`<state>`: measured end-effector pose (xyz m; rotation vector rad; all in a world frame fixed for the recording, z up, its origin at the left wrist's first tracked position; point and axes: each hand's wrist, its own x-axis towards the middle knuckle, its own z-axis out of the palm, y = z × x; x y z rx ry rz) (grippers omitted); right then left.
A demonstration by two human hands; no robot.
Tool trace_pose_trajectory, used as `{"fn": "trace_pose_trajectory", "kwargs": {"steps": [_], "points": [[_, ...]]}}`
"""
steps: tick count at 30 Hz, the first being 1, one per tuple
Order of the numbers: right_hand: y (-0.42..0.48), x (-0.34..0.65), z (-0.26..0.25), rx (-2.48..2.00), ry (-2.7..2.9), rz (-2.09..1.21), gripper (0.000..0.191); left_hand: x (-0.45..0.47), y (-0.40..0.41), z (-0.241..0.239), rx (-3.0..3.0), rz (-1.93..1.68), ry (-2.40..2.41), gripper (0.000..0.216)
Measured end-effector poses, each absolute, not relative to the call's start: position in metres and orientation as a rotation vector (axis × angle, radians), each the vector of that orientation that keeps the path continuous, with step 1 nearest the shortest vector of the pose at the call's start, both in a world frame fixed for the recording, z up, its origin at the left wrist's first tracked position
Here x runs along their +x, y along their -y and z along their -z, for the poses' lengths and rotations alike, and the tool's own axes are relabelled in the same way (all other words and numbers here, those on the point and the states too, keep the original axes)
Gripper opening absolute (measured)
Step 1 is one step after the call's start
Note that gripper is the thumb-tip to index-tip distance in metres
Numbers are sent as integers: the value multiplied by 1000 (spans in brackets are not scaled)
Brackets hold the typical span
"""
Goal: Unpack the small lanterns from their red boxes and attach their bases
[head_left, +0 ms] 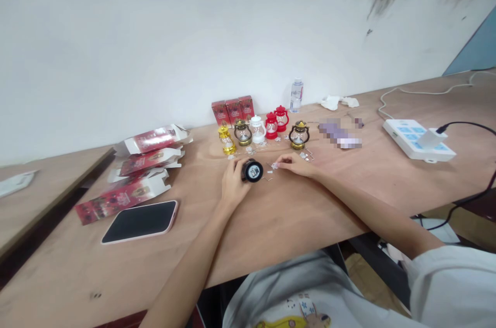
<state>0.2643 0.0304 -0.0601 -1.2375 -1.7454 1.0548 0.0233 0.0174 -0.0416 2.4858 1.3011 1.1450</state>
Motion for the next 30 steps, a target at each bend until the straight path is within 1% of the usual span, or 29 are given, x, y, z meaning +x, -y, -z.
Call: {"fn": "trace_pose_trajectory", "kwargs": {"steps": [13, 20, 30], "points": [[-27, 263, 57, -1258, 1645, -1114, 39, 23, -18, 42, 2497, -1153, -1300, 50], [-28, 263, 59, -1320, 1705, -986, 38, 23, -18, 41, 2503, -1155, -1294, 50], [-38, 267, 70, -1251, 1780, -821, 30, 23, -20, 43, 2500, -1161, -1294, 49]]}}
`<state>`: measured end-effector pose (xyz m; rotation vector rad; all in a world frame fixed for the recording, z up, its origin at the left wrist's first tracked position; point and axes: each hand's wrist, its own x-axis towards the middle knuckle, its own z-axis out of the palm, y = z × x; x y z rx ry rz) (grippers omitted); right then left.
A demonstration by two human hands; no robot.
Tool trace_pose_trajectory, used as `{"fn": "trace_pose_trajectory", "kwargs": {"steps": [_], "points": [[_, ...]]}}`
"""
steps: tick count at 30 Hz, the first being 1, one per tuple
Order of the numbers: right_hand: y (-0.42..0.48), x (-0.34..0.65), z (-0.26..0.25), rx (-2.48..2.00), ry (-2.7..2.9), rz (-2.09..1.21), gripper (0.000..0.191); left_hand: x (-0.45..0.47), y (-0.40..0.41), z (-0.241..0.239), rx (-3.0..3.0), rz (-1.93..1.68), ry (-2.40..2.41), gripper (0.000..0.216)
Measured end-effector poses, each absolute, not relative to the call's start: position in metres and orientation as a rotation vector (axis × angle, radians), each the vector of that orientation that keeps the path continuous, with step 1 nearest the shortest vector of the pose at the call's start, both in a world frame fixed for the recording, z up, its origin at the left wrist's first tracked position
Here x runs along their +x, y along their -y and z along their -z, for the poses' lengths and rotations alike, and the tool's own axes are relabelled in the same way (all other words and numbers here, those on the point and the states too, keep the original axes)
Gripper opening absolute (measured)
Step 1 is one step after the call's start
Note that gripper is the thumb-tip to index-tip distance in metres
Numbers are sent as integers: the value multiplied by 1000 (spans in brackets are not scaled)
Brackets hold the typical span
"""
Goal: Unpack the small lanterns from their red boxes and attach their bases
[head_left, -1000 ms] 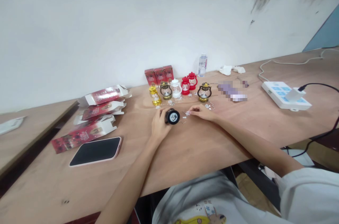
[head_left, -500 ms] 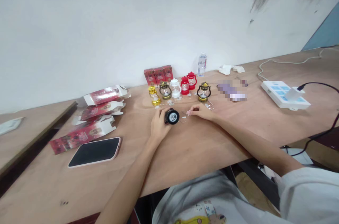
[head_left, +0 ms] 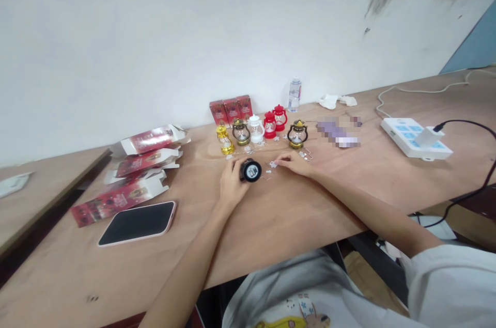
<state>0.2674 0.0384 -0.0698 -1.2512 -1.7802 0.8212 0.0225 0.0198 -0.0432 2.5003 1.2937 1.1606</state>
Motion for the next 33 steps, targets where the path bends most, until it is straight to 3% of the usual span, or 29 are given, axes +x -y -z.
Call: {"fn": "trace_pose_trajectory", "kwargs": {"steps": [10, 16, 33], "points": [[-37, 263, 71, -1282, 1448, -726, 26, 21, -24, 49, 2370, -1262, -1322, 61], [-38, 263, 74, -1286, 1438, -715, 26, 21, -24, 49, 2428, -1278, -1336, 46], [-37, 262, 72, -1311, 1480, -745, 26, 21, -24, 47, 2475, -1358, -1357, 51]]}}
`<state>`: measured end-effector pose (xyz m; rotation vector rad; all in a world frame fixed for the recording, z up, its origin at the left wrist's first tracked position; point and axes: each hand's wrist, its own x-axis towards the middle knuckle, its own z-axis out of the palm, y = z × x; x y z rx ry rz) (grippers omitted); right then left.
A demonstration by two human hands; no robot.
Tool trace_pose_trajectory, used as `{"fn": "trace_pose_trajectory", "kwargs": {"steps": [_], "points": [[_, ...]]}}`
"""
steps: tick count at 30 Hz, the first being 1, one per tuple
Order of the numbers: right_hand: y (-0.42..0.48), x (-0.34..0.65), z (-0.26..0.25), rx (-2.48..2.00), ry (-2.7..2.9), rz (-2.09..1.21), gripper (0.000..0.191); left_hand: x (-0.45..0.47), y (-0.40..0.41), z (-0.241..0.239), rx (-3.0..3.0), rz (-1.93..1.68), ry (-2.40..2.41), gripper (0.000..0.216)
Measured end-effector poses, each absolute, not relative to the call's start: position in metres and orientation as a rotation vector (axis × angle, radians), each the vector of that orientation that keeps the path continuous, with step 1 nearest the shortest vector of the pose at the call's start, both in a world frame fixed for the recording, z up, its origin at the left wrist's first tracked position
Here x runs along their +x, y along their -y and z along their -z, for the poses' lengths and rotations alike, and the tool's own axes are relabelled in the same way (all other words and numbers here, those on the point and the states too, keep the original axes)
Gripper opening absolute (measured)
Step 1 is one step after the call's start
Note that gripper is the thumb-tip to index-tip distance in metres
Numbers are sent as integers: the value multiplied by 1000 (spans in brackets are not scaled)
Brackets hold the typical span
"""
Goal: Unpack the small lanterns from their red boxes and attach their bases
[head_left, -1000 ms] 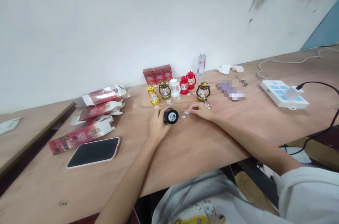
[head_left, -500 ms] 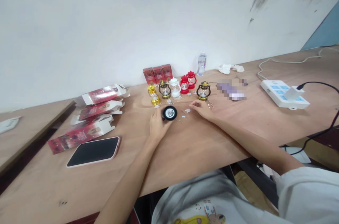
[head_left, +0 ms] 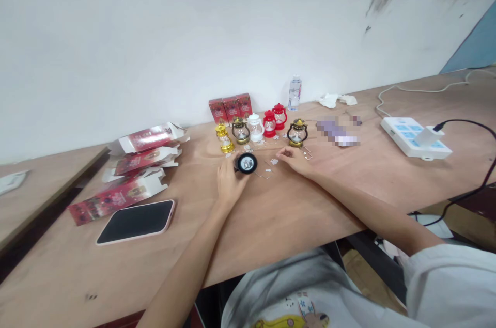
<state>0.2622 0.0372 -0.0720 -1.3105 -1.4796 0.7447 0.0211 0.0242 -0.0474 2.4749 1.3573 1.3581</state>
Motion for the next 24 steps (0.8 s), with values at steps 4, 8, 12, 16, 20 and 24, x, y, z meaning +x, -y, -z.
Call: {"fn": "trace_pose_trajectory", "kwargs": {"steps": [4, 8, 12, 16, 20, 24], "points": [[-38, 262, 73, -1303, 1486, -735, 23, 22, -25, 48, 2403, -1432, -1366, 46], [-34, 261, 72, -1323, 1548, -662, 21, 21, -27, 48, 2444, -1483, -1311, 38], [-27, 257, 70, -1301, 1732, -503, 23, 21, -27, 47, 2480, -1509, -1301, 37], [-23, 255, 68, -1337, 1974, -300, 15, 22, -26, 46, 2539, -1503, -1263, 36], [-22, 254, 67, -1330, 2058, -192, 13, 22, -25, 46, 2561, -1470, -1260, 35], [-16, 248, 60, -1211, 1818, -273, 12, 22, -24, 46, 2566, -1443, -1270, 36]]}}
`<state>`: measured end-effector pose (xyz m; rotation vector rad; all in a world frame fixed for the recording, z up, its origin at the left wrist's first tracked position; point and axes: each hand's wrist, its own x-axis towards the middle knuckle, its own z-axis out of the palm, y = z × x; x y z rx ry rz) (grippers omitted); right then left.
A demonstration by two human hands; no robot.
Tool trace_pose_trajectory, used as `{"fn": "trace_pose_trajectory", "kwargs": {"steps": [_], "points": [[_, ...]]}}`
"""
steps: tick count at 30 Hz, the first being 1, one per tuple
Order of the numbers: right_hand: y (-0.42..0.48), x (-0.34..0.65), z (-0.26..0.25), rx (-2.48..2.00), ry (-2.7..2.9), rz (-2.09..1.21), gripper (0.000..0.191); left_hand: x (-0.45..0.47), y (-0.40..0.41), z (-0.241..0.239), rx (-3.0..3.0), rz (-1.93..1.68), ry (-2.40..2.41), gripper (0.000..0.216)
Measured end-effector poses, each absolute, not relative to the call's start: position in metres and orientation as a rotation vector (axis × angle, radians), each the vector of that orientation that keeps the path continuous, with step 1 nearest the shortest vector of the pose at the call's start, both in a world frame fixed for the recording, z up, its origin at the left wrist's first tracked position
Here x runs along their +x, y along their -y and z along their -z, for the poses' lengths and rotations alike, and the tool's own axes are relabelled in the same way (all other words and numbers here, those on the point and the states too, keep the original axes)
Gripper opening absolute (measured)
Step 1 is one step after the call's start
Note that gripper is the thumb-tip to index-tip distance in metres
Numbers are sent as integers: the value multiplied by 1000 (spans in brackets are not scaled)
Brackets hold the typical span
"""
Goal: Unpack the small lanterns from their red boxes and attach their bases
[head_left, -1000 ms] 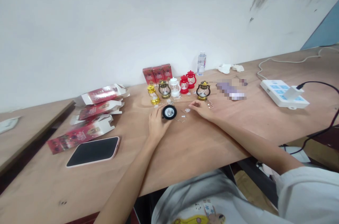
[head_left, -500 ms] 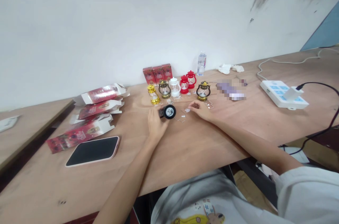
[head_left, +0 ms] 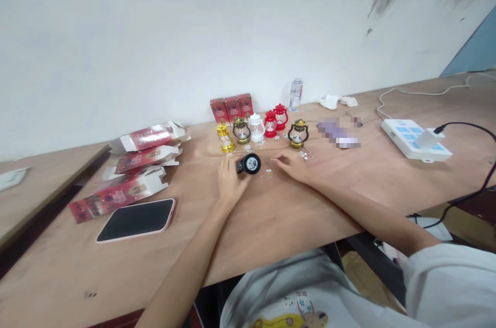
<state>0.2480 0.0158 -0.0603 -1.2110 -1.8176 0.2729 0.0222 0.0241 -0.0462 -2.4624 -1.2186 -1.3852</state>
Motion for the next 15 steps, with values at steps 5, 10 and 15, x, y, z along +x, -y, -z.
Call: {"fn": "trace_pose_trajectory", "kwargs": {"steps": [5, 10, 15], "points": [[12, 228, 43, -898, 1704, -198, 14, 23, -23, 47, -2506, 1340, 1216, 37], [32, 213, 40, -714, 1909, 96, 14, 26, -22, 48, -2549, 1270, 1218, 34], [24, 217, 52, -659, 1921, 296, 11, 26, -19, 47, -2546, 1272, 1147, 35]]}}
